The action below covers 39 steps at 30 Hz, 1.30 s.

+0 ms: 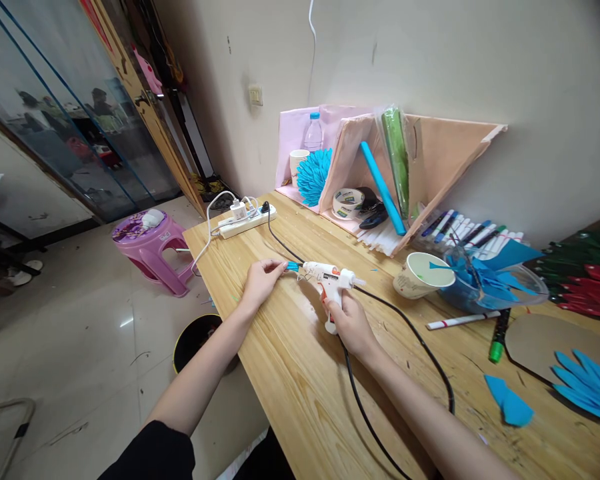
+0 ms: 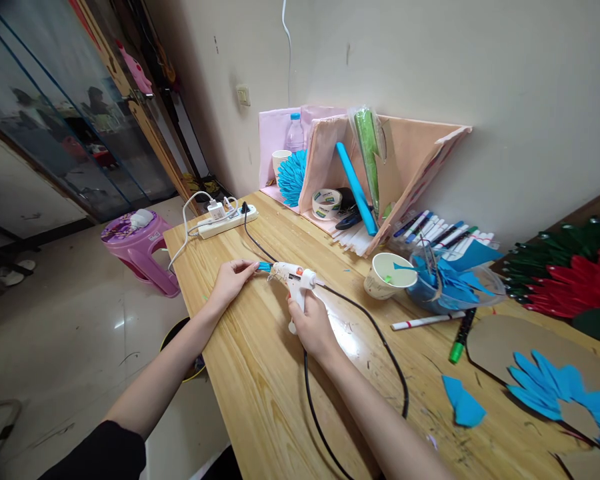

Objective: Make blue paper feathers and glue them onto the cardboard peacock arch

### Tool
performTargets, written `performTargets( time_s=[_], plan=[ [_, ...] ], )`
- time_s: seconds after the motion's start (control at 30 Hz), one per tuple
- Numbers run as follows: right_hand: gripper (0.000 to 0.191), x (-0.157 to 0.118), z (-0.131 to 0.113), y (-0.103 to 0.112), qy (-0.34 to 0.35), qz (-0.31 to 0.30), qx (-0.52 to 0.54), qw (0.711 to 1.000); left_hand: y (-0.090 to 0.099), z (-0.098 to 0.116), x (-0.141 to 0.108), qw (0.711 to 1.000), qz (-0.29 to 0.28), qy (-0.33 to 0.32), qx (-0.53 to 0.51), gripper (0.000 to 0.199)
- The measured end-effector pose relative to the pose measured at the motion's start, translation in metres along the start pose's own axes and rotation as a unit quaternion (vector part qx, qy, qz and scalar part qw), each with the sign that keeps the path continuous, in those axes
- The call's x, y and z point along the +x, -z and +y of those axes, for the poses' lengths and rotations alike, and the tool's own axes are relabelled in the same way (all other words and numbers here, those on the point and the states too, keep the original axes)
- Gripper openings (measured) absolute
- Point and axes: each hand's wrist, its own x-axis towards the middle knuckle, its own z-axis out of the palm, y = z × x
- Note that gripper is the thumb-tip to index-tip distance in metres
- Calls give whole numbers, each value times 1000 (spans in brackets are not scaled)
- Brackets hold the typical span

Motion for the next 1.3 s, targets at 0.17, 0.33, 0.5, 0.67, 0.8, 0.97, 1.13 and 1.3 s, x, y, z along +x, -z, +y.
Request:
performTargets(
  time_s=[0.17,0.33,0.5,0.67,0.8,0.97,1.13,1.3],
  plan=[
    [28,0,-6,4,-16,10,10,1000,1,3,0,1000,29,-8,-4,24],
    [27,20,-7,11,9,81,-23,996,3,5,3,997,70,-30,-18,28],
    [23,56,-11,9,3,69,-179,981,1,12,0,995,71,-59,-37,28],
    [16,61,-17,6,-3,64,-204,977,-16,51,-20,994,-9,-79,-73,22],
    [21,30,-28,43,25,52,-198,978,-43,107,-40,986,-93,-93,-98,19],
    [15,-46,-59,148,116,185,-97,971,-96,168,-57,963,-211,-129,-107,20],
    [11,-124,-86,229,188,354,-117,909,-162,205,-78,933,-294,-146,-150,20],
    [13,-160,-93,254,192,398,-159,883,-209,223,-104,905,-354,-156,-174,19]
  ],
)
